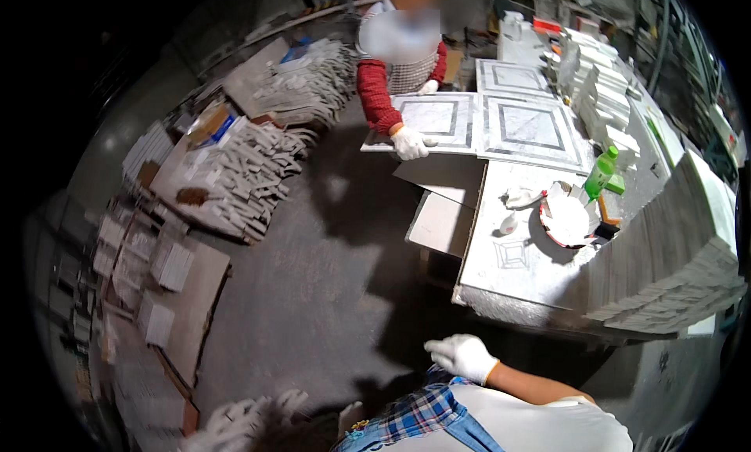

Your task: The person cleans a large white tile with a cloth and then uses a utility knife to scrape its surface. They then walk to a stack of tiles, pick one up, and return to the table to clean it. Finally, they join with a coworker to assemble four patterned tiles into a larger square panel.

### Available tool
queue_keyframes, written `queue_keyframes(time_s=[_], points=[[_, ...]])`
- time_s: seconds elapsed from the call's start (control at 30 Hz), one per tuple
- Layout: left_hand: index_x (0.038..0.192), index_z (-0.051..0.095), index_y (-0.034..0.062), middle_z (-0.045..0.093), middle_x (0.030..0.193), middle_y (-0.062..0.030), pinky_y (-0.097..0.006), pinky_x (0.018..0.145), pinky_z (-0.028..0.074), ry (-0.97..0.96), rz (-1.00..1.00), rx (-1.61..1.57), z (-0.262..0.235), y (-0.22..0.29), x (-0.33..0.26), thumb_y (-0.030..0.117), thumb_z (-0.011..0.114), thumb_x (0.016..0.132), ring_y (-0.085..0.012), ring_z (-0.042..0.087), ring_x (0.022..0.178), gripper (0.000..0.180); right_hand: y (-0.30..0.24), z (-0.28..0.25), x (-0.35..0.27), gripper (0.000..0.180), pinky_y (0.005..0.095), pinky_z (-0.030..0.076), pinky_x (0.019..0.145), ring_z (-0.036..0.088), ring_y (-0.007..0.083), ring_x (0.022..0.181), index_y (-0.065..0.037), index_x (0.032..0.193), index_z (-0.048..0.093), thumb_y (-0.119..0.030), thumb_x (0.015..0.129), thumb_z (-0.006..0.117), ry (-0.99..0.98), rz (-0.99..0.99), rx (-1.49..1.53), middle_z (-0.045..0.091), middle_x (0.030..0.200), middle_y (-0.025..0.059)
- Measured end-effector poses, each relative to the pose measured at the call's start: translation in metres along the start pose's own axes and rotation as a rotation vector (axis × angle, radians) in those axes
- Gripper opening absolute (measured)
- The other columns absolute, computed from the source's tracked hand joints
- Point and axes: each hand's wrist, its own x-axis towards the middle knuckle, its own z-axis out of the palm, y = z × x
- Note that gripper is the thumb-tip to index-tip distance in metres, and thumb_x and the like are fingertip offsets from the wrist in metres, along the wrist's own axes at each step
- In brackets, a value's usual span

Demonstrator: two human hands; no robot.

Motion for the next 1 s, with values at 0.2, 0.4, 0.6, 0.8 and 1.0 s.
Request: queue_keyframes(time_s=[0.2, 0.4, 0.6, 0.8, 1.0], points=[[0.088, 0.063, 0.0023, 0.061, 0.078, -0.0062, -0.033, 0.064, 0.043, -0.089, -0.059, 0.246, -0.055, 0.066, 0.117, 0.03, 0.057, 0.101, -0.0157, 0.053, 0.071, 0.032, 0.048, -0.074, 0.161, 0.029, 0.0476, 0.052, 0.076, 0.066, 0.0351, 0.084, -0.009, 0.117, 0.065, -0.021, 0.09, 0.064, 0.333, 0.146, -0.198, 0.07, 0.093, 0.0147], [0.09, 0.064, 0.0012, 0.064, 0.082, -0.011, -0.036, 0.068, 0.045, -0.214, -0.031, 0.444, -0.069, 0.143, 0.254, 0.032, 0.056, 0.1, -0.0207, 0.058, 0.075, 0.034, 0.196, -0.123, 0.252, 0.034, 0.0446, 0.053, 0.087, 0.067, 0.036, 0.1, -0.011, 0.121, 0.068, -0.024, 0.089, 0.066, 0.741, 0.581, -0.242, 0.071, 0.11, 0.0191], [0.091, 0.065, 0.0001, 0.067, 0.086, -0.0158, -0.04, 0.071, 0.047, -0.311, 0.163, 0.613, -0.082, 0.203, 0.415, 0.033, 0.054, 0.1, -0.0258, 0.063, 0.08, 0.036, 0.288, -0.148, 0.293, 0.038, 0.0451, 0.052, 0.084, 0.065, 0.0357, 0.095, -0.012, 0.121, 0.066, -0.025, 0.086, 0.069, 0.95, 0.89, -0.592, 0.069, 0.107, 0.0166], [0.099, 0.069, -0.001, 0.069, 0.097, -0.0252, -0.045, 0.08, 0.049, -0.472, 0.405, 0.658, -0.031, 0.449, 0.441, 0.034, 0.054, 0.098, -0.0369, 0.068, 0.091, 0.039, 0.288, -0.156, 0.301, 0.051, 0.0471, 0.048, 0.09, 0.058, 0.0368, 0.108, -0.009, 0.125, 0.06, -0.032, 0.081, 0.074, 0.831, 1.008, -0.861, 0.061, 0.124, 0.0139], [0.093, 0.07, 0.0051, 0.069, 0.089, -0.016, -0.045, 0.079, 0.053, -0.681, 1.282, 1.029, 0.017, 0.45, 0.5, 0.017, 0.055, 0.092, -0.0345, 0.068, 0.087, 0.019, 0.285, -0.162, 0.314, 0.068, 0.048, 0.044, 0.101, 0.05, 0.0384, 0.123, -0.005, 0.132, 0.055, -0.034, 0.076, 0.078, 0.73, 1.136, -0.77, 0.056, 0.135, 0.0158]])
